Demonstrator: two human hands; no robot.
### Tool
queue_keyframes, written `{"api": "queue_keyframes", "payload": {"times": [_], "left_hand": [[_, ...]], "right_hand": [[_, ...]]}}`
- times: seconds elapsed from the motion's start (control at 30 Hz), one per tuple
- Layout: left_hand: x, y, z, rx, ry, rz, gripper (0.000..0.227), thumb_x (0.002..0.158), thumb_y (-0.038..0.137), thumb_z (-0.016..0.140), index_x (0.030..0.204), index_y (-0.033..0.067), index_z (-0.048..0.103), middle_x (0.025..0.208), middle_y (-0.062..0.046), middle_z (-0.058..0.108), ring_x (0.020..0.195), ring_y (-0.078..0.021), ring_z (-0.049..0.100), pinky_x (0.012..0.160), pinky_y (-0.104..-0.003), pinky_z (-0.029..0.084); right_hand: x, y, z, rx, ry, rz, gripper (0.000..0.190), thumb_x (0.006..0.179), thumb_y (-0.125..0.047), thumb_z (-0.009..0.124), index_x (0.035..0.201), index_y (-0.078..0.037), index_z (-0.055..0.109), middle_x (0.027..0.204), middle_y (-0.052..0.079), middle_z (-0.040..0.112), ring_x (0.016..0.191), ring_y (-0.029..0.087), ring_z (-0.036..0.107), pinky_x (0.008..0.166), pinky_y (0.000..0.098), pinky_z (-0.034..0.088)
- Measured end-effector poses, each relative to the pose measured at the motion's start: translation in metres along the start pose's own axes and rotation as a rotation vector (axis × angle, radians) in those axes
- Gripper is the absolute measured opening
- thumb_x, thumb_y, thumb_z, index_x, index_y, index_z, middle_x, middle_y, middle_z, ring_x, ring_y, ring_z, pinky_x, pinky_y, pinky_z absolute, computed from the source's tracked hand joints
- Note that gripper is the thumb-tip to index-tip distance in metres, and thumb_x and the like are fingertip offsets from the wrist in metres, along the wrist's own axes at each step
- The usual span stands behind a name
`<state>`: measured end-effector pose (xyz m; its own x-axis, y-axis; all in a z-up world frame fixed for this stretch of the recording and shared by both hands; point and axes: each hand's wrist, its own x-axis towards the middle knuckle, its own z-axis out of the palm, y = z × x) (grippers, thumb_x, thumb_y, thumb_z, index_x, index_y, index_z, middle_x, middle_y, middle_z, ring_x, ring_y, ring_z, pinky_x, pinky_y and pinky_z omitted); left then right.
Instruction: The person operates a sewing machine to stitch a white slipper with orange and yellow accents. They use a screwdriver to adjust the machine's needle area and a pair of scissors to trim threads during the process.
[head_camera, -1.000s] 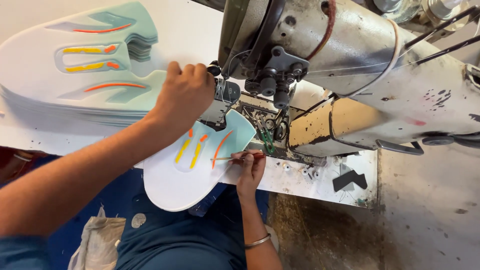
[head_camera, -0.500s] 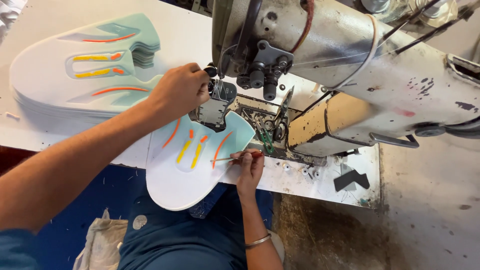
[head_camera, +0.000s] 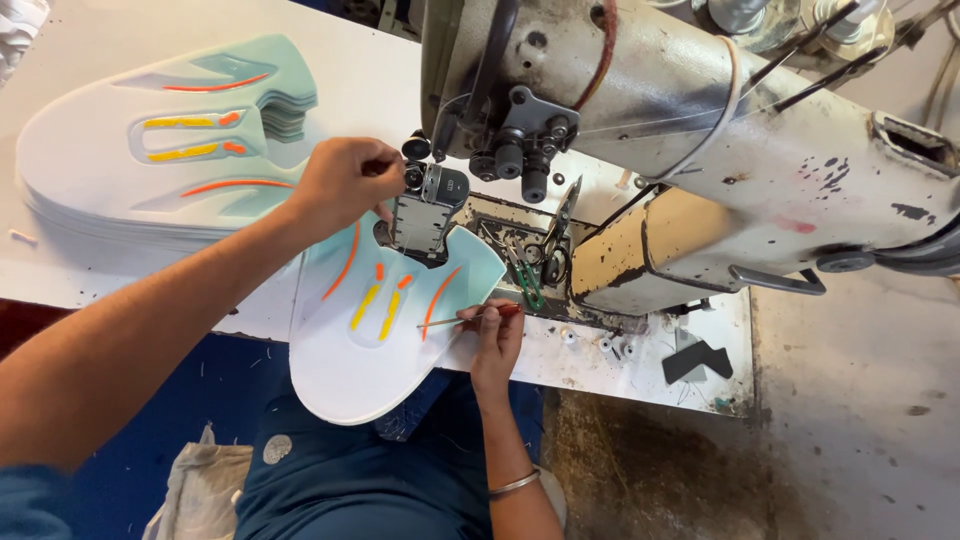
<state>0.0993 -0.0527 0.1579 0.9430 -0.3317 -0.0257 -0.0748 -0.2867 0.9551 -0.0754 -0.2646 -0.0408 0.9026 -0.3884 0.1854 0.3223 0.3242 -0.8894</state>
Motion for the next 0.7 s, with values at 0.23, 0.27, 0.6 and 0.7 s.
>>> {"api": "queue_keyframes", "payload": {"times": [0.23,0.27,0.6,0.7], "left_hand": [[0.014,-0.046,-0.01,-0.488,0.047,0.045,0.016,0.1,0.016,0.065,0.103,0.0004,0.067,0.081,0.002,0.058,0.071,-0.005,0.058,0.072,-0.028,0.064],[0.005,-0.047,-0.008,-0.489,0.048,0.053,0.016,0.1,0.016,0.065,0.103,0.0004,0.067,0.081,0.002,0.058,0.071,-0.005,0.058,0.072,-0.028,0.064],[-0.092,-0.105,0.038,0.026,0.408,0.363,0.015,0.1,0.012,0.07,0.101,-0.0011,0.063,0.091,-0.008,0.062,0.076,-0.0146,0.063,0.069,-0.03,0.054],[-0.098,-0.082,0.044,0.026,0.405,0.452,0.015,0.097,0.009,0.07,0.105,-0.0007,0.063,0.098,-0.01,0.064,0.079,-0.0165,0.066,0.07,-0.03,0.055]], "right_hand": [[0.003,-0.005,0.006,-0.11,0.052,0.062,0.021,0.107,-0.023,0.058,0.116,-0.004,0.054,0.095,0.009,0.068,0.085,0.017,0.066,0.071,0.0309,0.055],[0.005,-0.003,0.005,-0.109,0.049,0.054,0.021,0.107,-0.023,0.058,0.116,-0.004,0.054,0.095,0.009,0.068,0.085,0.017,0.066,0.071,0.0309,0.055],[0.025,-0.022,0.023,-0.272,0.085,0.255,0.031,0.1,-0.021,0.065,0.124,-0.004,0.054,0.087,0.009,0.069,0.066,0.014,0.064,0.057,0.0276,0.055],[0.034,-0.038,0.035,-0.435,0.077,0.367,0.046,0.095,-0.019,0.068,0.134,-0.008,0.045,0.088,0.012,0.073,0.069,0.016,0.069,0.057,0.0281,0.057]]}}
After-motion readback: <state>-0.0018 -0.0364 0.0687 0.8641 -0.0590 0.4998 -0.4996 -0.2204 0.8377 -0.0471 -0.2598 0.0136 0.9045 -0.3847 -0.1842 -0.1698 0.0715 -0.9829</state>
